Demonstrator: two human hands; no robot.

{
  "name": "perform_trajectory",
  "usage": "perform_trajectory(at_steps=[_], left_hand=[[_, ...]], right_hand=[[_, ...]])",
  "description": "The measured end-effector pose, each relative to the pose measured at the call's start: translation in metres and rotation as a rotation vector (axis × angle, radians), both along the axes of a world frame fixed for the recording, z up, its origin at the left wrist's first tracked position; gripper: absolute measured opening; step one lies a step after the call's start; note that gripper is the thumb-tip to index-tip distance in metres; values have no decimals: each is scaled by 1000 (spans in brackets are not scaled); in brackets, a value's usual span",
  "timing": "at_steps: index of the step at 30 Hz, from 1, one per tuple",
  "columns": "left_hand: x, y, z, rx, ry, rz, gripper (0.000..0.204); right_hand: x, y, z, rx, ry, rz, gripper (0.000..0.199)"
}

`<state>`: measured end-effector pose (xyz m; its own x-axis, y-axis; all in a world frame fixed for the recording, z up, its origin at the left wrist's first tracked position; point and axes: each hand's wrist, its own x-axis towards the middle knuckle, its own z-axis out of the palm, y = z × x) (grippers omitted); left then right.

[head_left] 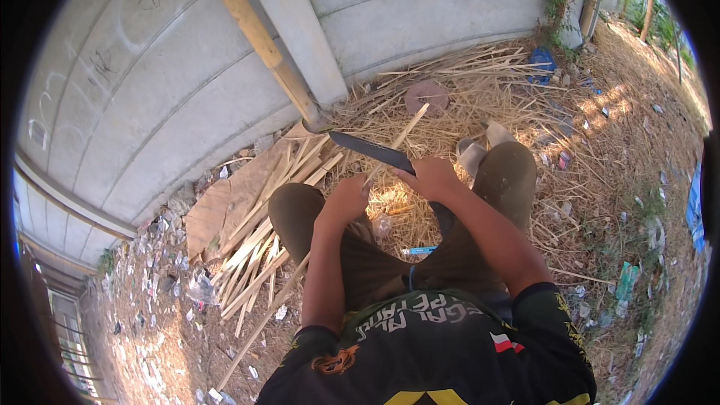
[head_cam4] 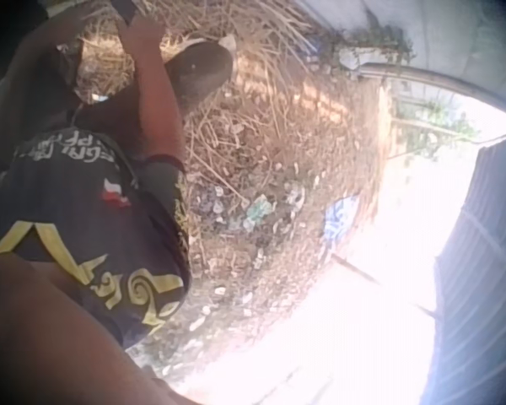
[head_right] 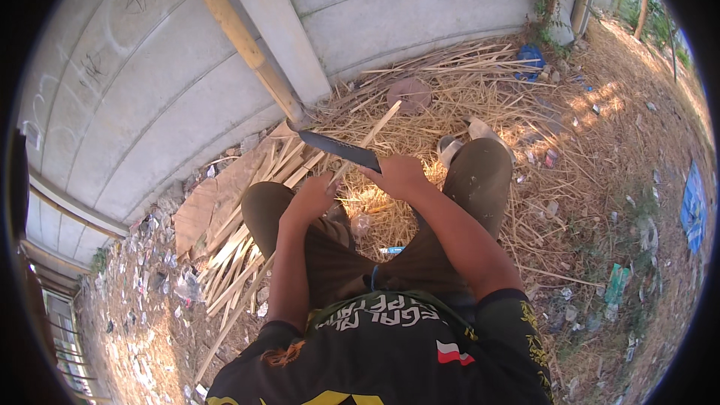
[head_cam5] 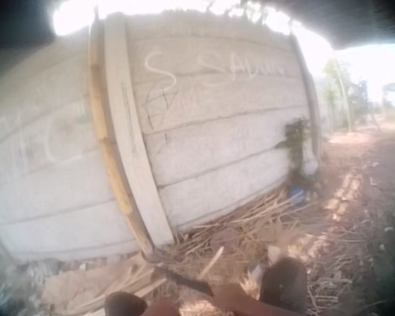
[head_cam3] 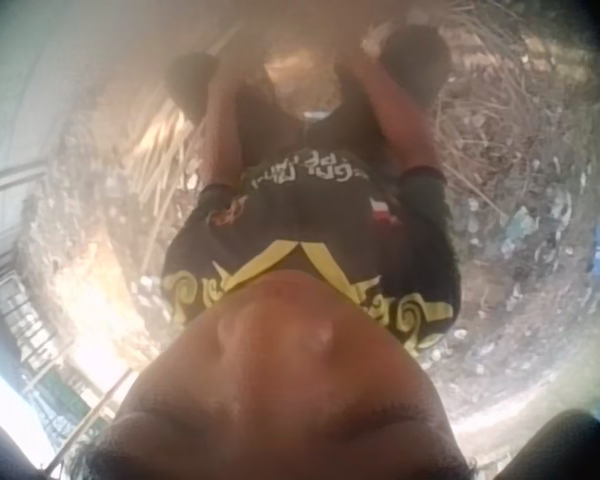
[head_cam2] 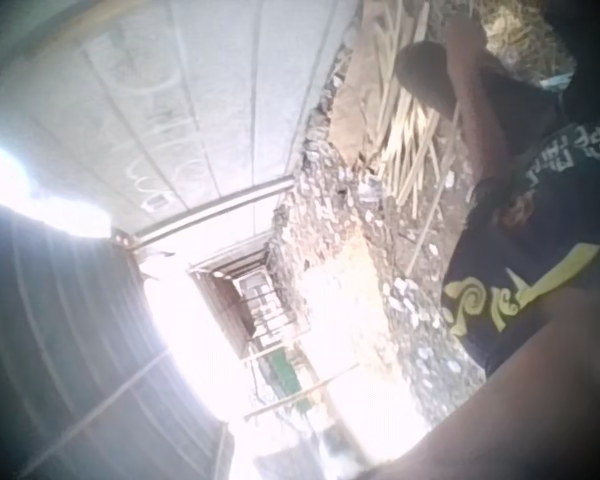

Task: The person sits on the ground and uses a machete to split a piece of wood into thin strips. They then use a utility knife to shave and smooth the surface of the wood strips.

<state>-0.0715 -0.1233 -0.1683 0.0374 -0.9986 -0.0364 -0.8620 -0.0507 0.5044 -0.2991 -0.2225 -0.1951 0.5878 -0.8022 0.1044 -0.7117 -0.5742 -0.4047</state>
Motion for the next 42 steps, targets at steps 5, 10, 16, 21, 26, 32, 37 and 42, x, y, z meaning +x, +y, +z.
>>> perform_trajectory(at_steps=[5,10,16,21,26,32,37,42], left_hand=[[6,3,6,40,45,10,32],[3,-5,-4,19,-30,-35,33],[4,4,1,27,1,31,32],[6,3,-6,0,-26,13,32],[-2,8,11,0,43,-20,35],[3,18,34,-31,157,78,35],[21,12,30,77,346,173,39],[21,17,46,188,590,215,36]], right_hand=[[-16,-23,7,23,31,-140,68],[-15,-47,-23,227,-137,-529,63],[-14,-21,12,271,-50,-253,76],[-1,3,17,32,96,50,85],[-38,-70,-14,219,-200,-634,84],[-26,-53,-22,123,-358,-625,81],[-10,-32,-2,238,-310,-512,81],[2,-14,4,173,-430,-442,80]])
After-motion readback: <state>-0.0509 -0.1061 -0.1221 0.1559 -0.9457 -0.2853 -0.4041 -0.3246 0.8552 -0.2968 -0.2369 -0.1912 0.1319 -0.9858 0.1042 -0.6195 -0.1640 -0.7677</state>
